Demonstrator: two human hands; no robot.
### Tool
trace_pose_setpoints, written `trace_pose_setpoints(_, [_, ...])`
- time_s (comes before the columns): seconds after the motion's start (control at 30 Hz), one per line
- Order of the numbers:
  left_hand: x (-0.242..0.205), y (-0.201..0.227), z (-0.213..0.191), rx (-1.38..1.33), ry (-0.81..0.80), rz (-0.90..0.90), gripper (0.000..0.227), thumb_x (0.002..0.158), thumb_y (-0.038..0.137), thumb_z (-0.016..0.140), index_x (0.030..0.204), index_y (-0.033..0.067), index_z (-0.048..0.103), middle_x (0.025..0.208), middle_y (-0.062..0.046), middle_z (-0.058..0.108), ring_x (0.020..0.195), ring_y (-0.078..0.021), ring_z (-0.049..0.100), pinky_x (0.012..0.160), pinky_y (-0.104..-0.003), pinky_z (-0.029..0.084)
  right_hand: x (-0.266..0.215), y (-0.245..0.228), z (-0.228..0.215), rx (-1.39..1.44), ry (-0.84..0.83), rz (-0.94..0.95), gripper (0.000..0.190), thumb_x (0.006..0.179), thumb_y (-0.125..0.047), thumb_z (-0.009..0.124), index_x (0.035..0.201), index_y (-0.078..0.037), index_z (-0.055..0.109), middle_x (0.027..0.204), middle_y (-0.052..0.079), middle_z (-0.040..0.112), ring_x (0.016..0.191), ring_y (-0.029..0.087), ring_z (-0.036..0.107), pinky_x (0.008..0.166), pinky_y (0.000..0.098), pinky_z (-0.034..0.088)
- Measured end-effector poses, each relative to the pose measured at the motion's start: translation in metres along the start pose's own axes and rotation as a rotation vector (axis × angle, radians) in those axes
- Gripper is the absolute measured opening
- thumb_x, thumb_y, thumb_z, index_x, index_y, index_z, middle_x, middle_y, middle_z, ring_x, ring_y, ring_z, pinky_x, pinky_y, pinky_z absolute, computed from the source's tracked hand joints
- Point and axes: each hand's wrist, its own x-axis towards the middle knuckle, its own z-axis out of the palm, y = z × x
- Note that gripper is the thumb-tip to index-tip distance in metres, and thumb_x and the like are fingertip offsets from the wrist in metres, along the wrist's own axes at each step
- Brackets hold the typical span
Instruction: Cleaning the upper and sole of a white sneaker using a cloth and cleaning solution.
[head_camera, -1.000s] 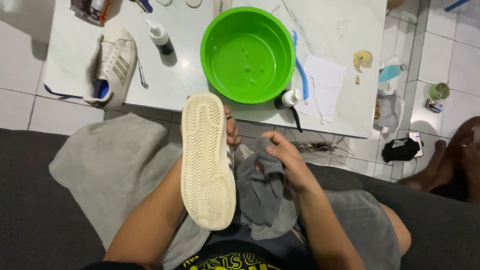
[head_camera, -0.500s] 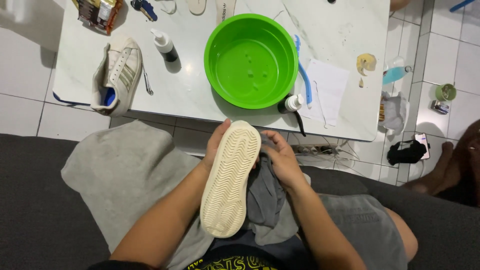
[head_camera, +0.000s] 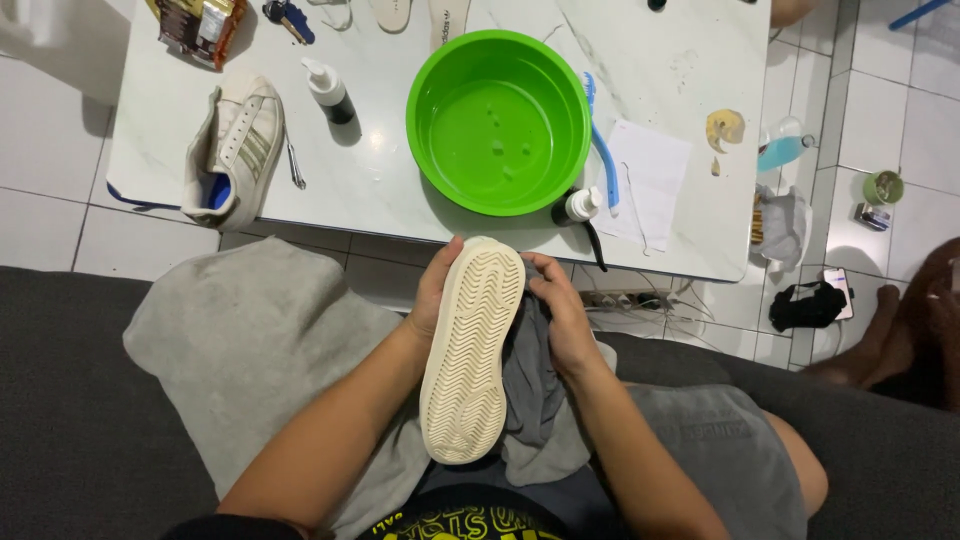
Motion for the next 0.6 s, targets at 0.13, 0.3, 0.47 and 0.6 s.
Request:
trace_pose_setpoints(0.13, [-0.003, -0.002, -0.002, -0.009, -0.014, 0.012, 0.066, 0.093, 0.057, 0.050, 0.112, -0.0038, 0.067, 0.091, -0.025, 0.071, 0.075, -0.0318, 0.071, 0.067, -0.038, 0.059, -0.007, -0.006, 0.010, -0.017, -0.003, -0.009, 0.045, 0.092, -0.011, 0.053, 0.135, 0.002, 0.055, 0.120, 0.015, 0.057, 0.104, 0.025, 0.064, 0.093, 0.0421, 0.054])
trace_pose_setpoints(0.3, [0.000, -0.002, -0.004, -0.032, -0.052, 0.014, 0.066, 0.093, 0.057, 0.049, 0.112, -0.0040, 0.066, 0.091, -0.026, 0.071, 0.075, -0.0319, 0.071, 0.066, -0.038, 0.059, 0.003, 0.013, -0.006, -0.115, 0.012, -0.054, 0.050, 0.086, -0.003, 0.055, 0.135, 0.001, 0.056, 0.118, 0.011, 0.056, 0.104, 0.025, 0.062, 0.094, 0.0391, 0.053])
trace_pose_setpoints(0.47, [-0.004, -0.001, -0.003, -0.043, -0.123, -0.080, 0.066, 0.093, 0.057, 0.048, 0.112, -0.0042, 0.066, 0.091, -0.027, 0.070, 0.074, -0.0320, 0.071, 0.066, -0.038, 0.060, -0.002, -0.008, 0.010, -0.390, 0.082, -0.108, 0.053, 0.077, 0.004, 0.055, 0.128, -0.003, 0.065, 0.109, 0.014, 0.064, 0.110, 0.028, 0.061, 0.102, 0.0434, 0.048])
trace_pose_setpoints(0.6, [-0.019, -0.004, -0.005, -0.057, -0.130, -0.137, 0.067, 0.094, 0.058, 0.048, 0.112, -0.0043, 0.065, 0.091, -0.027, 0.070, 0.074, -0.0321, 0.071, 0.066, -0.037, 0.060, -0.004, -0.012, 0.013, -0.456, 0.101, -0.143, 0.047, 0.076, 0.004, 0.057, 0.119, -0.005, 0.070, 0.101, 0.014, 0.069, 0.106, 0.026, 0.063, 0.097, 0.0436, 0.050])
